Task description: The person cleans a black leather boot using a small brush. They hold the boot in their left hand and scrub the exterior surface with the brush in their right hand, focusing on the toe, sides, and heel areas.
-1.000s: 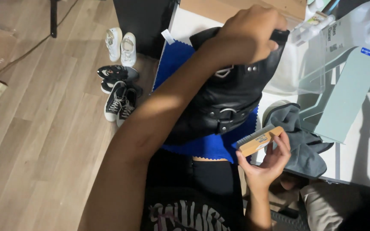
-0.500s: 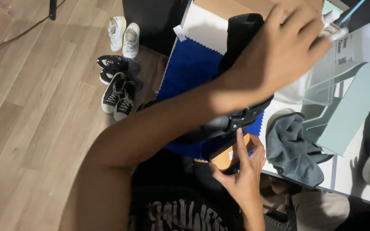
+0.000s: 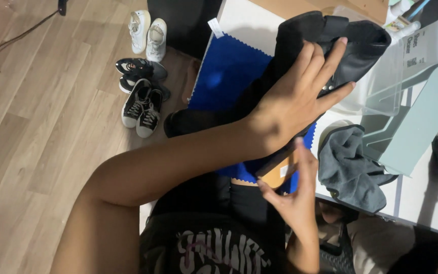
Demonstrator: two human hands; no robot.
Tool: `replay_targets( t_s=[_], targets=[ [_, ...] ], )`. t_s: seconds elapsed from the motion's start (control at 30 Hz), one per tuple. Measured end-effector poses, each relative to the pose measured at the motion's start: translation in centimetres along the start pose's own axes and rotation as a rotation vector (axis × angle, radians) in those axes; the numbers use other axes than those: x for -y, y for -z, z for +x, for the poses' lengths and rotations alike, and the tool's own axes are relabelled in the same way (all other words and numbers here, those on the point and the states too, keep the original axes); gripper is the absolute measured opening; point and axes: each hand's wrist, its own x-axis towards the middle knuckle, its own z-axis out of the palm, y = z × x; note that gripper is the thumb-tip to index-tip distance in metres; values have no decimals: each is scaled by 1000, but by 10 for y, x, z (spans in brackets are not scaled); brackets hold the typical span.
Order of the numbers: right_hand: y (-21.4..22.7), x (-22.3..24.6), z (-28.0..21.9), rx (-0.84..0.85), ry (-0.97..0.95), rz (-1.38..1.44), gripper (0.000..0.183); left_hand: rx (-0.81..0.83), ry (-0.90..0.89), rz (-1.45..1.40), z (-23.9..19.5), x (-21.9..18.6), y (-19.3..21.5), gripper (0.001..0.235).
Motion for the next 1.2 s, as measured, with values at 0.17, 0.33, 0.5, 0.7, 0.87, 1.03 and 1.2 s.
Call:
replay_targets(
  t_s=[0.17, 0.33, 0.5, 0.7, 0.87, 1.03, 1.2],
  targets=[
    [-3, -16, -8, -299, -24, 133, 86, -53, 1, -82, 5, -3, -9, 56],
    [-19, -24, -17, -402, 15, 217, 80, -167, -38, -214, 21, 10, -39, 86],
    [-34, -3, -13, -479, 90, 141, 70, -59, -99, -206, 36, 24, -54, 155],
    [-36, 9, 2, -338, 292, 2, 76, -91, -36, -246, 43, 23, -65, 156],
    [-44, -2, -4, -221, 393, -52, 86, -9, -59, -349, 47, 25, -64, 155],
    [-38, 18, 19, -246, 486, -112, 71, 16, -22, -338, 49, 16, -69, 157],
    [-45, 25, 9, -194, 467, -193, 62, 77, -46, -295, 47, 20, -59, 158]
  ],
)
